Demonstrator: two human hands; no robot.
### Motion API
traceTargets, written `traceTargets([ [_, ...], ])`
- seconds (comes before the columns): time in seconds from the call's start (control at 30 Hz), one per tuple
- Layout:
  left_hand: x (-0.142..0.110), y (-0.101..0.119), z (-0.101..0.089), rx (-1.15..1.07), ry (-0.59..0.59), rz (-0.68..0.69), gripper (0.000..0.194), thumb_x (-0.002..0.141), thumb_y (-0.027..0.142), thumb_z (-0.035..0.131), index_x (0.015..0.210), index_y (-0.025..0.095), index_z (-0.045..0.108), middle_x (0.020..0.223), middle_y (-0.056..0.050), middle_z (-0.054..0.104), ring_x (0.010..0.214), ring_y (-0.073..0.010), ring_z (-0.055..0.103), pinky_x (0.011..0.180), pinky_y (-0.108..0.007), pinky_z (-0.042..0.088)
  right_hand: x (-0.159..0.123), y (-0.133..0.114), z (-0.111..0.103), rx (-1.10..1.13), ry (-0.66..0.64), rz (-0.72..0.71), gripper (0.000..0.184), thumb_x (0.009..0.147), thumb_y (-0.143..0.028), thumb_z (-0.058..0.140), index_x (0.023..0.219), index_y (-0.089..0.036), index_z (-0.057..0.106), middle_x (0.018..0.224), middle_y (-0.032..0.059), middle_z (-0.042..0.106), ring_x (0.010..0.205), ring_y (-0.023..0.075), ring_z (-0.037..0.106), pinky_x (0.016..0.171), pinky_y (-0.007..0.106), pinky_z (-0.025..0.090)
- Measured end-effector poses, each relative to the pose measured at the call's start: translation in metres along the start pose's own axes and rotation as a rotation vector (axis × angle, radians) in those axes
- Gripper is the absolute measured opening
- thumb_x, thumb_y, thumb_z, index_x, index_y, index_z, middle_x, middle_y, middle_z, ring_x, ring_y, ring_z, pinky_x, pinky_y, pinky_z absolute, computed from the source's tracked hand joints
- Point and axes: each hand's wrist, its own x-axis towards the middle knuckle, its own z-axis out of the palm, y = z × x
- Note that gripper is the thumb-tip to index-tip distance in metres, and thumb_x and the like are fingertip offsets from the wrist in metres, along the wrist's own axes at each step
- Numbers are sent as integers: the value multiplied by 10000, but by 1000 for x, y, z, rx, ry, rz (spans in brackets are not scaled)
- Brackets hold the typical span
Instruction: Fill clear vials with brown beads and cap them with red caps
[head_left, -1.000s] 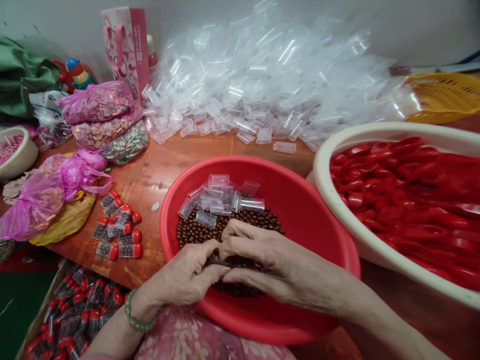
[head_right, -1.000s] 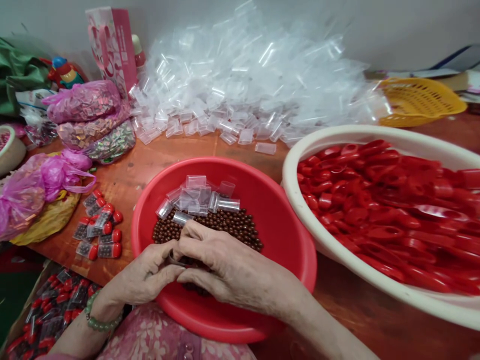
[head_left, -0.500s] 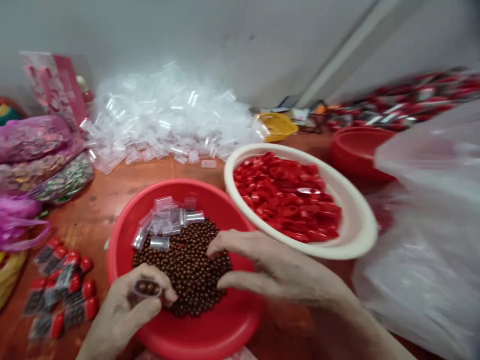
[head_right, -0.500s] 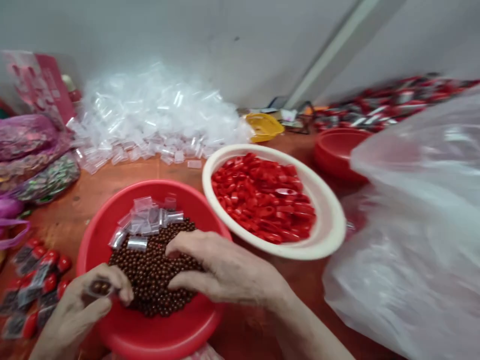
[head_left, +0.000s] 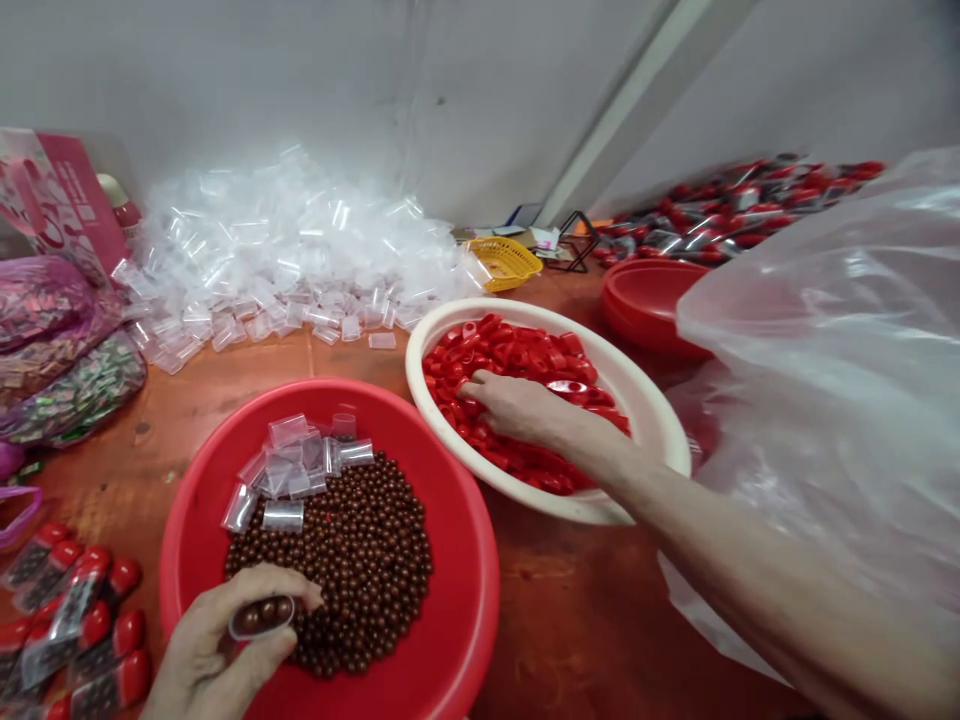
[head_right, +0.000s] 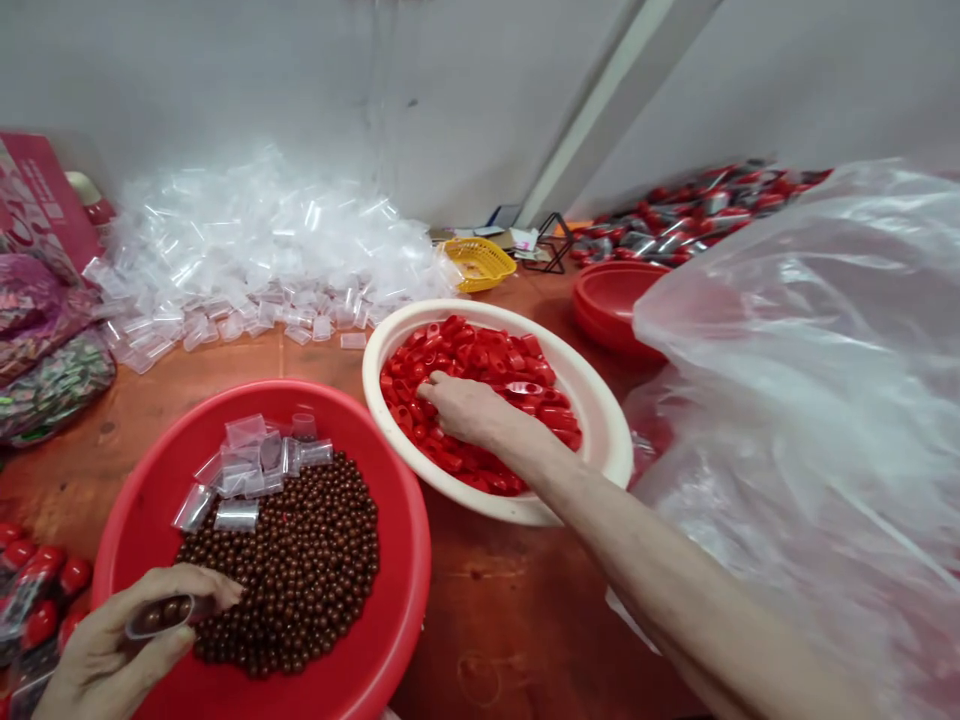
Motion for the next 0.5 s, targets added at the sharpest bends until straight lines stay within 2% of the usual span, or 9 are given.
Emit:
traceTargets([
  [0.13, 6, 9, 15, -45, 56, -10, 242, 839, 405, 610, 960, 216, 703, 958, -69, 725, 903, -200, 661, 748, -214, 530, 3, -2, 4, -131, -29, -28, 227, 885, -102, 504, 1086, -106, 609, 1100, 132, 595, 767, 138, 612, 688, 287, 489],
  [0.3, 6, 13, 23, -153, 52, -57, 251, 840, 412, 613, 981, 215, 680, 904, -59, 717, 844, -180, 641, 725, -223, 507, -9, 1, 1, -231, -15, -21, 256, 924, -316, 559, 1104, -137, 586, 1090, 71, 606, 881, 155, 612, 751, 337, 539],
  [0.4, 7, 12, 25, -202, 19, -38, 240, 847, 406, 605, 959, 205, 673, 876, -52, 700, 810, -168, 621, 701, -224, 492, -15, 1, 2, -248, -1, -23, 261, 923, -324, 561, 1112, -146, 589, 1109, 73, 606, 926, 167, 613, 783, 352, 539],
  [0.5, 10, 11, 26, -216, 26, -21, 235, 842, 392, 609, 956, 195, 667, 868, -47, 691, 807, -162, 608, 723, -229, 475, -13, -2, 5, -244, 25, -17, 263, 937, -287, 533, 1150, -135, 563, 1079, 79, 605, 876, 157, 613, 755, 331, 531],
])
